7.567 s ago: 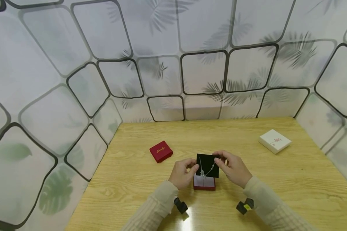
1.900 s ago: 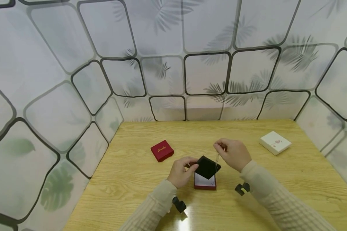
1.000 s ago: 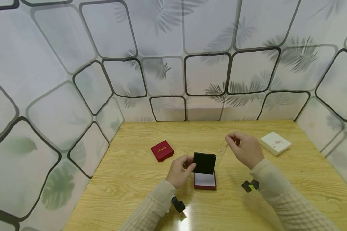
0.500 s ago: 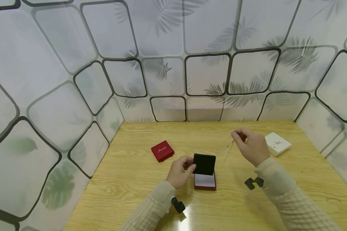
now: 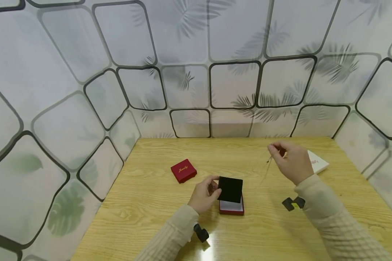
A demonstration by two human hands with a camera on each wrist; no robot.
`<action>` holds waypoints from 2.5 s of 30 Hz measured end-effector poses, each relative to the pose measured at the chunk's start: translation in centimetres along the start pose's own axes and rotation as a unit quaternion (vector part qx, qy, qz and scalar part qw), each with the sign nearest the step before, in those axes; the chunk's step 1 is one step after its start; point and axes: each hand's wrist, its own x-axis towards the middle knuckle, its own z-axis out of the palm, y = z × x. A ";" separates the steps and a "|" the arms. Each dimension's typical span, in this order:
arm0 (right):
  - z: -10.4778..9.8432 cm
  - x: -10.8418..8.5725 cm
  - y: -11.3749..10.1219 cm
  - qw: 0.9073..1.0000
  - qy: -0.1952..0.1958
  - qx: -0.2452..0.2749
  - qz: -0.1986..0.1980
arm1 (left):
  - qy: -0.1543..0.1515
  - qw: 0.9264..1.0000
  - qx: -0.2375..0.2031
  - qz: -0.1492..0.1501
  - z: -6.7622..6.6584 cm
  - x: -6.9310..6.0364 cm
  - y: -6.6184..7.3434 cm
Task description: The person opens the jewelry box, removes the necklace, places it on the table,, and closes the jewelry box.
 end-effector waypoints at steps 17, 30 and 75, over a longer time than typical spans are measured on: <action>-1.4 0.4 1.1 1.000 -0.003 -0.010 -0.011 | -0.032 0.998 0.053 -0.004 0.2 0.3 -0.2; -1.7 0.2 1.9 1.000 -0.013 -0.005 -0.014 | -0.074 0.993 0.083 -0.050 0.4 0.4 -0.5; 0.6 -1.7 9.3 0.977 -0.196 -0.044 0.076 | -0.163 0.967 0.161 -0.107 1.2 0.1 -0.2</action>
